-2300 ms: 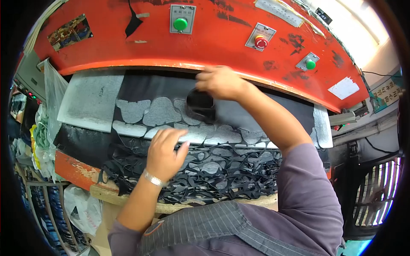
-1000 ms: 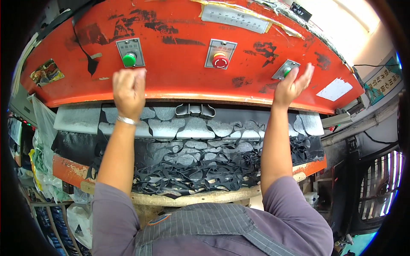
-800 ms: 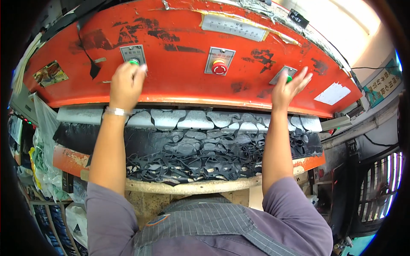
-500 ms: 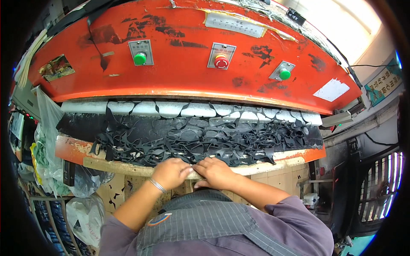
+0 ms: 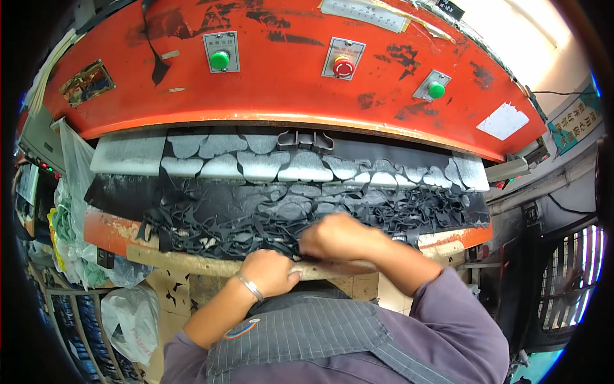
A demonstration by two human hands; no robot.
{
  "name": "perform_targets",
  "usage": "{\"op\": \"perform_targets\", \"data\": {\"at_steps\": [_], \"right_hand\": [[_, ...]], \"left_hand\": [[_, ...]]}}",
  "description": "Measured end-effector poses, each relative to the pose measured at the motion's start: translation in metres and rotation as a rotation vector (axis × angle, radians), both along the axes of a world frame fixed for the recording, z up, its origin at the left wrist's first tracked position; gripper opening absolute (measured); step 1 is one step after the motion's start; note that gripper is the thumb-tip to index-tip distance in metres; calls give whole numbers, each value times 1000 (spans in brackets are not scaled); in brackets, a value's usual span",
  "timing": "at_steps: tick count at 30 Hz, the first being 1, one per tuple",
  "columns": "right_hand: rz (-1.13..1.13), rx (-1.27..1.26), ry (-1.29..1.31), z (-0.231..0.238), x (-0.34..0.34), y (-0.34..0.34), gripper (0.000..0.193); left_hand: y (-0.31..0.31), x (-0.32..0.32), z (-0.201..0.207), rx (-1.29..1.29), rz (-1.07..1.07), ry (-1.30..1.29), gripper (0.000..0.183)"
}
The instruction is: Cutting out leather shoe components using a die-cutting machine.
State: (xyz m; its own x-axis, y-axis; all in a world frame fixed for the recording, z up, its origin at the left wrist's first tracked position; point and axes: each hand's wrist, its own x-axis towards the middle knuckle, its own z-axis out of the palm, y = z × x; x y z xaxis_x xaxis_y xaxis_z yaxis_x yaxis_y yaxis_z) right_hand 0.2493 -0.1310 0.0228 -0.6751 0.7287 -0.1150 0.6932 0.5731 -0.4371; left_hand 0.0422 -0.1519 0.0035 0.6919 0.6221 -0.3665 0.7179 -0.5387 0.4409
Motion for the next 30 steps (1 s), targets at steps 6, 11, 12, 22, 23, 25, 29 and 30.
{"op": "perform_targets", "data": {"at_steps": [6, 11, 12, 22, 23, 25, 29, 30], "right_hand": [[5, 870, -71, -26, 6, 196, 16], [206, 358, -220, -3, 15, 248, 17], [198, 351, -224, 5, 20, 250, 17], [-1212, 185, 104, -49, 135, 184, 39], [-1242, 150, 143, -51, 134, 178, 45], [-1276, 109, 183, -52, 138, 164, 51], [-923, 219, 129, -59, 157, 124, 79], [-766, 344, -63, -60, 160, 119, 87]], "left_hand": [[71, 68, -35, 360, -101, -493, 43], [90, 23, -35, -106, -392, -235, 63], [95, 10, -33, -309, -374, -307, 60], [199, 97, -58, 94, 350, -755, 56], [205, 107, -66, 173, 357, -699, 67], [207, 123, -68, 221, 341, -605, 72], [204, 133, -65, 256, 331, -482, 76], [203, 135, -64, 254, 343, -483, 76]]}}
